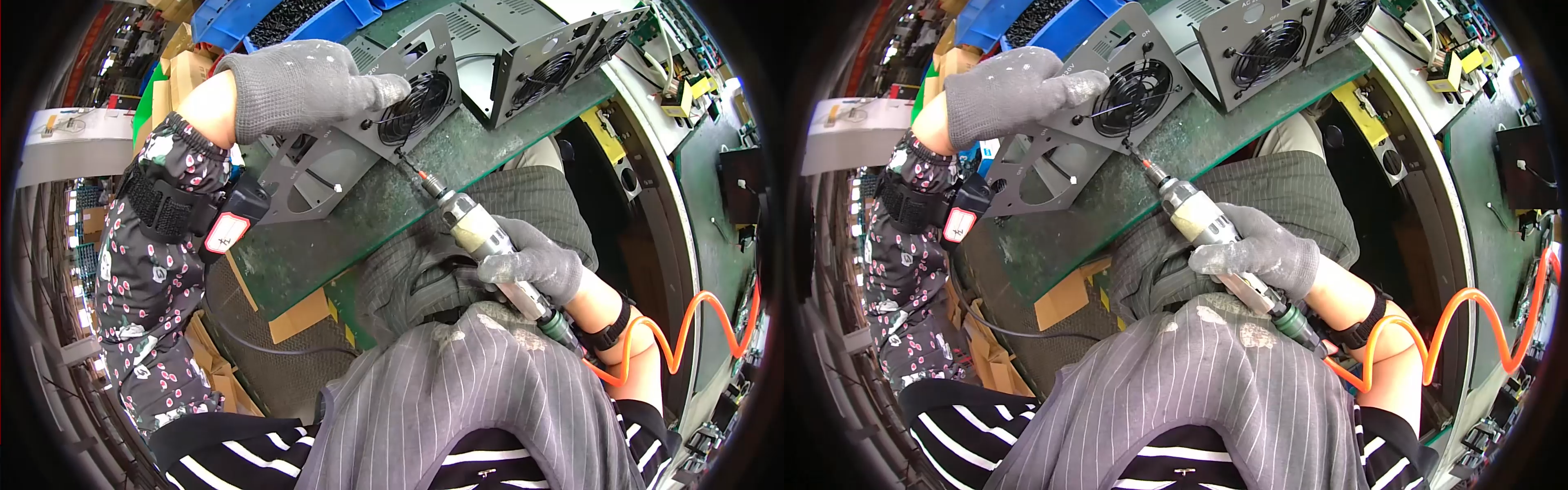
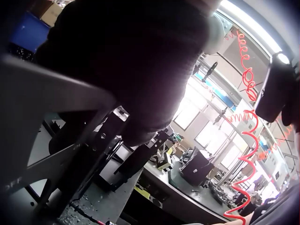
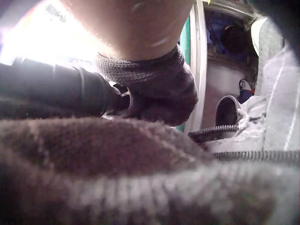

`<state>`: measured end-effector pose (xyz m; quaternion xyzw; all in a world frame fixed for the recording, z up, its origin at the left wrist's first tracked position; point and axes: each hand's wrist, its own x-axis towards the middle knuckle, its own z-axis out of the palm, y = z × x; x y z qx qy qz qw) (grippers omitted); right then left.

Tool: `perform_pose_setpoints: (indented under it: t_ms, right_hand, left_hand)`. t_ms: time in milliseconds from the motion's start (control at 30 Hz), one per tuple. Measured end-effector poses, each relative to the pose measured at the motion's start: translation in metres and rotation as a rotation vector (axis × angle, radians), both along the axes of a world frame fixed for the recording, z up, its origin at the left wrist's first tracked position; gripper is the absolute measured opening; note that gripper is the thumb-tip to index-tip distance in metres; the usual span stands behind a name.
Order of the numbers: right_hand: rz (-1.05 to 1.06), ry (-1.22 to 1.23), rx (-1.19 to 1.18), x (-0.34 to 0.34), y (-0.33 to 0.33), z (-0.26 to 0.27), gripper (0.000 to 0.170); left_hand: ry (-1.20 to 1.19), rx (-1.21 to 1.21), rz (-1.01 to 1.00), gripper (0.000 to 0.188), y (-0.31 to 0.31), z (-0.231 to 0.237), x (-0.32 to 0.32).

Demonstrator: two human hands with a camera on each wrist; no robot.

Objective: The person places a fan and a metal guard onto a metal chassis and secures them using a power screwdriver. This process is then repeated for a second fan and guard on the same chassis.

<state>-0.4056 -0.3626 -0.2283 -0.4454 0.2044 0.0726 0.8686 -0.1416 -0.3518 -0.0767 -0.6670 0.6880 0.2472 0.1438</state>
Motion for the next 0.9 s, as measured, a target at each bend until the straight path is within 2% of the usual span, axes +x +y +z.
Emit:
perform_pose_setpoints:
  t_ms: [133,233,300,333,400,433,500,533,600,633,700,733,800,867,900]
  right_hand:
    - [0.014,-0.007,0.001,0.000,0.001,-0.003,0.053]
    - [-0.036,-0.018,-0.029,0.004,0.006,-0.005,0.062]
    - [-0.025,-0.004,-0.024,0.003,0.004,-0.003,0.062]
    - [-0.006,0.009,-0.016,0.003,0.004,-0.002,0.062]
    - [-0.033,-0.010,-0.004,0.003,0.004,-0.001,0.055]
    - [-0.054,-0.032,0.011,0.004,0.005,-0.001,0.049]
    - [-0.031,-0.023,-0.002,0.006,0.002,-0.002,0.047]
    - [-0.010,-0.016,-0.013,0.007,0.001,-0.002,0.045]
    - [-0.011,-0.043,-0.041,0.010,0.002,-0.005,0.042]
    - [-0.038,-0.064,-0.049,0.011,0.003,-0.008,0.042]
    - [-0.061,-0.088,-0.057,0.011,0.001,-0.006,0.042]
    - [-0.025,-0.049,-0.036,0.011,-0.001,-0.001,0.044]
    - [0.012,-0.014,-0.016,0.010,-0.002,0.000,0.046]
    - [-0.042,-0.085,-0.140,0.011,-0.001,-0.007,0.051]
    - [-0.041,-0.090,-0.150,0.010,-0.002,-0.006,0.051]
  left_hand:
    - [0.008,0.057,0.048,0.069,0.001,0.000,-0.003]
    - [0.029,-0.089,0.053,0.067,0.005,-0.009,0.003]
    - [-0.039,0.000,0.292,0.044,0.005,-0.002,-0.007]
    - [-0.037,-0.002,0.285,0.044,0.002,-0.002,-0.009]
    - [-0.190,0.122,0.286,0.021,-0.003,-0.002,-0.009]
    - [-0.187,0.123,0.285,0.021,-0.003,-0.006,0.000]
    - [-0.050,0.036,-0.052,0.032,0.000,-0.014,0.021]
    - [-0.048,0.042,-0.056,0.032,0.000,-0.016,0.022]
    - [-0.077,0.106,0.225,0.029,-0.002,-0.016,0.016]
    - [-0.077,0.106,0.223,0.029,-0.003,-0.016,0.018]
    - [-0.017,0.090,0.054,0.027,-0.002,-0.017,0.026]
    - [-0.018,0.091,0.055,0.027,-0.003,-0.011,0.014]
    - [-0.152,0.146,0.421,0.018,-0.003,0.001,-0.014]
    - [-0.148,0.072,0.383,0.018,0.002,0.005,-0.017]
    - [-0.143,0.004,0.342,0.025,0.004,0.008,-0.019]
